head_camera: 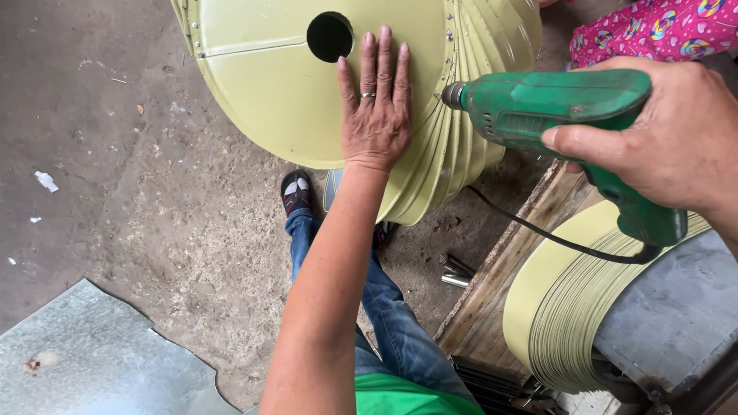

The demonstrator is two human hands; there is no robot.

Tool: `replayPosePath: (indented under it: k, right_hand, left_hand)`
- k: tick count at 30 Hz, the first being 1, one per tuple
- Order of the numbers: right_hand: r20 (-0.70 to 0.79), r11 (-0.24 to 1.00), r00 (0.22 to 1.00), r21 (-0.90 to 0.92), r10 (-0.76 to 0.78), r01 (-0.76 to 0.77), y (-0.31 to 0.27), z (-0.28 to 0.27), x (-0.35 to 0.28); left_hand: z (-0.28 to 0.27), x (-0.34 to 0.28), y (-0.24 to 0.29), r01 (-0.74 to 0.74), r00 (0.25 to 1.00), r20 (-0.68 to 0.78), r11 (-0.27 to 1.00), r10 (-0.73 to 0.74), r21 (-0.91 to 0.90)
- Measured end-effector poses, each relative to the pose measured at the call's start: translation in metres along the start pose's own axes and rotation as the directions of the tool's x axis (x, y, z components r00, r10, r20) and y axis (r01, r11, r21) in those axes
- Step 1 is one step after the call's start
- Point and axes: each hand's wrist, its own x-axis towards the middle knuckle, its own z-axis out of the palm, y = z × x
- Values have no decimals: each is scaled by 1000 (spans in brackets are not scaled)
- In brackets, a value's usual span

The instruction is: Assembling a metal roof ventilator by attaching pre-cut blades to a central circular plate using a drill and rivet gun.

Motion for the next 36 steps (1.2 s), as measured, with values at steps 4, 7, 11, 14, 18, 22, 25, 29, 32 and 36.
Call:
replayPosePath:
  k: [4,7,11,14,18,22,25,29,32,36]
  right_hand:
    - [-4,997,1000,-81,-12,12,-2,3,0]
    - [-24,997,998,-47,-55,54,5,4,1]
    - [-13,999,999,13,-48,48,10,4,2]
    - [17,997,999,73,-31,29,14,3,4]
    - [9,995,999,87,-54,53,15,6,5]
    - [-17,972,992,-201,-128,122,-9,6,6]
    - [19,914,999,-403,43,-32,-38,8,3]
    - [10,938,998,-342,56,-50,-52,6,-2]
    - [50,927,998,-374,49,-27,-53,4,1]
    - [96,910,992,-413,87,-40,-52,2,6]
  left_hand:
    - [-4,-1,-1,9,1000,3,1000,-9,-8]
    - [-5,0,-1,11,1000,12,1000,-11,-19]
    - [-1,-1,-1,12,1000,-12,1000,-13,-25]
    - [1,-1,0,14,1000,-23,999,-15,-35]
    - [-4,-1,0,18,1000,-10,999,-18,-40]
    - [-6,-2,3,16,1000,11,1000,-16,-26]
    - [-6,-1,2,15,1000,24,1000,-15,-15]
    - [-7,1,1,17,1000,26,1000,-17,4]
    - [-6,-2,1,16,1000,27,1000,-16,3]
    - [-12,0,2,22,999,42,1000,-23,17]
